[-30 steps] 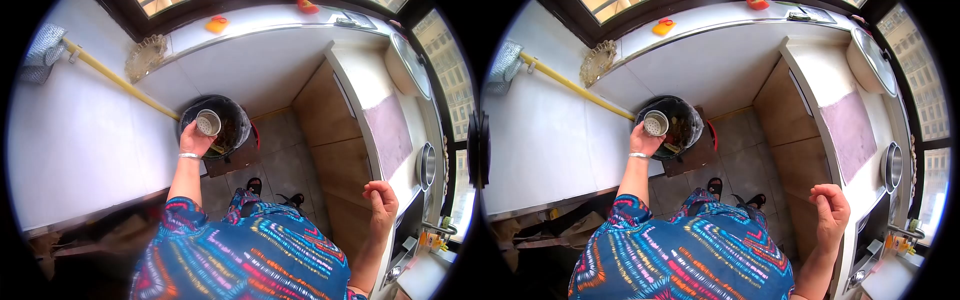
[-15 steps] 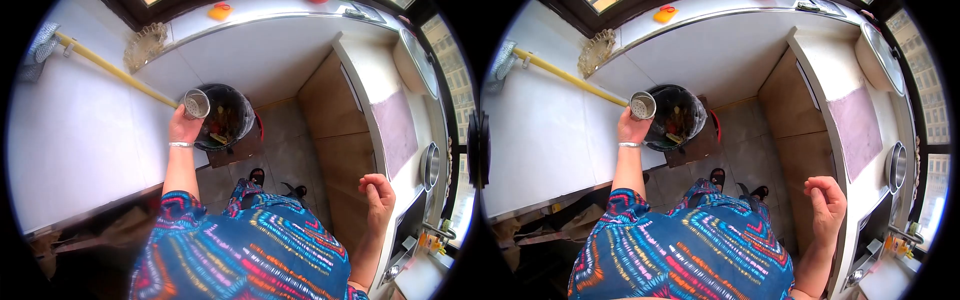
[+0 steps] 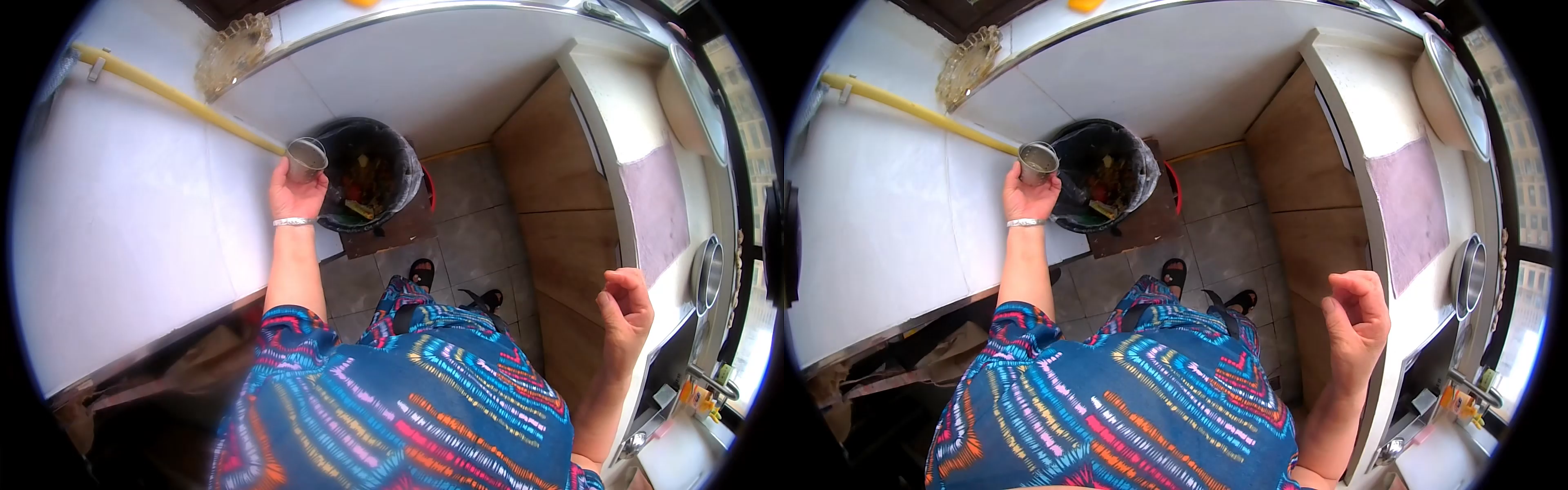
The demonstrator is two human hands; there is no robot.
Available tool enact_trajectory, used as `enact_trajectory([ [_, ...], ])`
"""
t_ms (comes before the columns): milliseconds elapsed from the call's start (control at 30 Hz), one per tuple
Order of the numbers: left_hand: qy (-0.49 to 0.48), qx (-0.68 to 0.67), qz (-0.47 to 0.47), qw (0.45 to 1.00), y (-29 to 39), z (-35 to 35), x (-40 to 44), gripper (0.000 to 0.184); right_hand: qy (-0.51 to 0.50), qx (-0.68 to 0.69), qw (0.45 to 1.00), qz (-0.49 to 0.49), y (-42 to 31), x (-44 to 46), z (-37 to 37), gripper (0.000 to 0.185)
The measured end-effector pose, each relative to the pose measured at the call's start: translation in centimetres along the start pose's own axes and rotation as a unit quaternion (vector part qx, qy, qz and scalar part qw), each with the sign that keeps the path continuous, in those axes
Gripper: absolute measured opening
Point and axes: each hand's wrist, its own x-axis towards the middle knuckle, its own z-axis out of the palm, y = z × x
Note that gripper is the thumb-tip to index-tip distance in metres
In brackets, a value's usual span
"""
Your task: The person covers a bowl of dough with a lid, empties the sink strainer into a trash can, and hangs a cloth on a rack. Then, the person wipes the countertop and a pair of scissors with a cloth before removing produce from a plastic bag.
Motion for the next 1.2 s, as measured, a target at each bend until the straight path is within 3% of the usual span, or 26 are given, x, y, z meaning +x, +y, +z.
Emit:
enact_trajectory([
  [200,0.019,-0.021,-0.068,0.997,-2.4,1.5,-2.0,0.033,-0.03,0.02,0.999,0.029,1.1,0.0,-0.2,0.016],
  [367,-0.163,0.058,-0.265,0.949,-10.7,4.8,-7.8,0.029,-0.052,0.058,0.995,0.067,1.0,0.7,2.3,0.025],
  [400,-0.196,0.077,-0.3,0.93,-12.2,5.7,-9.4,0.029,-0.095,0.047,0.993,0.051,1.8,0.8,2.2,0.037],
  [433,-0.245,0.077,-0.322,0.911,-13.5,6.5,-11.0,0.029,-0.11,0.048,0.992,0.043,1.5,0.9,2.5,0.037],
  [533,-0.282,0.109,-0.372,0.878,-16.3,8.4,-14.2,0.027,-0.151,-0.144,0.978,-0.014,0.1,1.2,4.5,0.067],
  [567,-0.288,0.116,-0.386,0.868,-16.8,8.8,-15.0,0.025,-0.162,-0.175,0.969,-0.059,0.0,1.3,4.9,0.068],
  [733,-0.323,0.13,-0.403,0.847,-17.8,9.0,-16.2,0.03,-0.221,-0.23,0.941,-0.11,0.3,1.4,5.6,0.07],
  [933,-0.332,0.121,-0.418,0.837,-18.1,8.5,-16.1,0.032,-0.223,-0.242,0.939,-0.103,0.1,1.3,5.6,0.068],
  [1000,-0.359,0.103,-0.45,0.811,-18.0,8.5,-15.8,0.039,-0.211,-0.225,0.948,-0.085,0.0,1.1,5.7,0.067],
  [1200,-0.351,0.157,-0.451,0.806,-18.3,9.1,-15.8,0.047,-0.134,-0.156,0.978,-0.045,1.7,0.7,2.5,0.064],
])
